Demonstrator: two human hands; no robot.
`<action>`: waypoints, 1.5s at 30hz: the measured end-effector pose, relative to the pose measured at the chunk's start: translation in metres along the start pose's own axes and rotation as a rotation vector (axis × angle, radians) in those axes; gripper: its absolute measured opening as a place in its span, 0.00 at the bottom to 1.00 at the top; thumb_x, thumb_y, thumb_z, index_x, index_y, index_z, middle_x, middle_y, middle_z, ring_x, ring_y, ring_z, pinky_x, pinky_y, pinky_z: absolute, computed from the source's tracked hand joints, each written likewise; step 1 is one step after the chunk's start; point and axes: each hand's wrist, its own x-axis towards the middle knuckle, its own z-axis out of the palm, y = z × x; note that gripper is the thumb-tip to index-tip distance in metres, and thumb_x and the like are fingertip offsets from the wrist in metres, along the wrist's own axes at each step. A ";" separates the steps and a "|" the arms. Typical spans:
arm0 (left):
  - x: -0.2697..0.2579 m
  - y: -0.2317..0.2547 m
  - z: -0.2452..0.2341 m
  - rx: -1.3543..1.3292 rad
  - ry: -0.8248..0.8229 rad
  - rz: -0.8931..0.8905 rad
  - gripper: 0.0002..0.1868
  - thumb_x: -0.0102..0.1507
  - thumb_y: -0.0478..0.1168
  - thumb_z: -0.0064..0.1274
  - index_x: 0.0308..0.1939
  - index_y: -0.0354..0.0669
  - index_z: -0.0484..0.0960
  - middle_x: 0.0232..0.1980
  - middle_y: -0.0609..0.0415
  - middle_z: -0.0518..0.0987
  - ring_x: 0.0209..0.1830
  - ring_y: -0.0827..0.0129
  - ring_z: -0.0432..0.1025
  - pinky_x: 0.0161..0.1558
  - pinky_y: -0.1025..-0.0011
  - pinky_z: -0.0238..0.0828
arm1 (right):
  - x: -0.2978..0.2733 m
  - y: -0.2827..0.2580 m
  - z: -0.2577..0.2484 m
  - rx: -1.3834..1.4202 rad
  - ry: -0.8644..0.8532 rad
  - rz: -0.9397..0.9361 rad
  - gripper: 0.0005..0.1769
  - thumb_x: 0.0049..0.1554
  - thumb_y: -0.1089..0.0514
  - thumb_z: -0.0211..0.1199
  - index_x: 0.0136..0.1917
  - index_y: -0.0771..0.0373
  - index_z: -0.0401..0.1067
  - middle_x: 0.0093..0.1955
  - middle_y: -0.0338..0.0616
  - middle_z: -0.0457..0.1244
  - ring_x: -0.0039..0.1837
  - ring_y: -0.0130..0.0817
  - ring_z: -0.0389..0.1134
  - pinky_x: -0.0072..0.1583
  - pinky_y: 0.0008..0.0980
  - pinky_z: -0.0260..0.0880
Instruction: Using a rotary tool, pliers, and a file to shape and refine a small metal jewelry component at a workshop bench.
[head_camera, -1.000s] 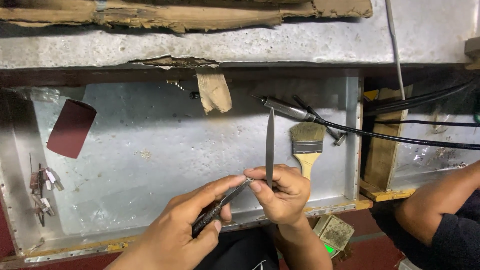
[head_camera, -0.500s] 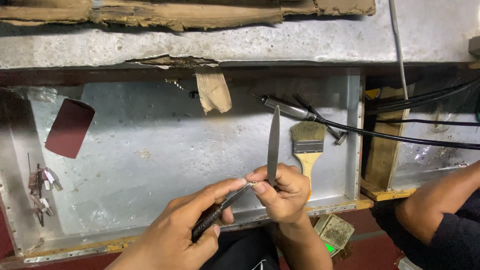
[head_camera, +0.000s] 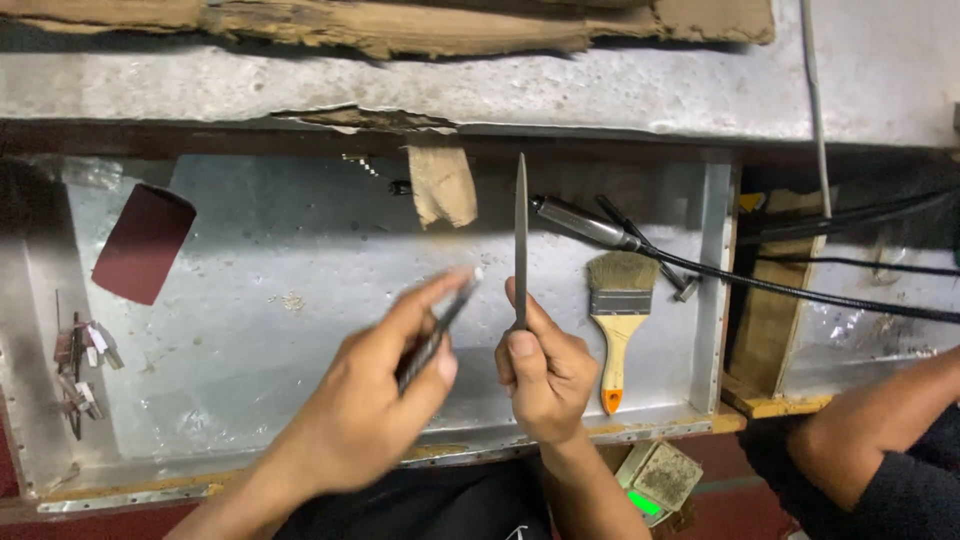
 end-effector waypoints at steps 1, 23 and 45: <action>0.004 0.000 0.000 -0.006 0.010 -0.002 0.33 0.65 0.43 0.47 0.77 0.56 0.68 0.32 0.61 0.73 0.25 0.74 0.67 0.34 0.73 0.67 | -0.005 0.006 0.002 0.000 -0.012 -0.001 0.25 0.68 0.54 0.50 0.72 0.72 0.65 0.22 0.40 0.53 0.24 0.25 0.53 0.32 0.21 0.58; 0.016 -0.006 -0.006 -0.128 0.116 0.092 0.33 0.66 0.46 0.41 0.77 0.53 0.65 0.30 0.62 0.65 0.25 0.75 0.60 0.33 0.73 0.62 | -0.031 0.040 0.023 0.219 0.005 -0.034 0.24 0.69 0.64 0.52 0.78 0.65 0.59 0.27 0.36 0.50 0.26 0.25 0.49 0.31 0.25 0.54; 0.015 -0.005 -0.008 -0.197 0.089 0.063 0.33 0.67 0.46 0.40 0.78 0.53 0.64 0.29 0.63 0.61 0.24 0.75 0.58 0.31 0.74 0.60 | 0.006 0.027 0.012 -0.062 -0.057 -0.120 0.23 0.68 0.63 0.55 0.75 0.66 0.61 0.29 0.35 0.56 0.29 0.23 0.55 0.34 0.22 0.59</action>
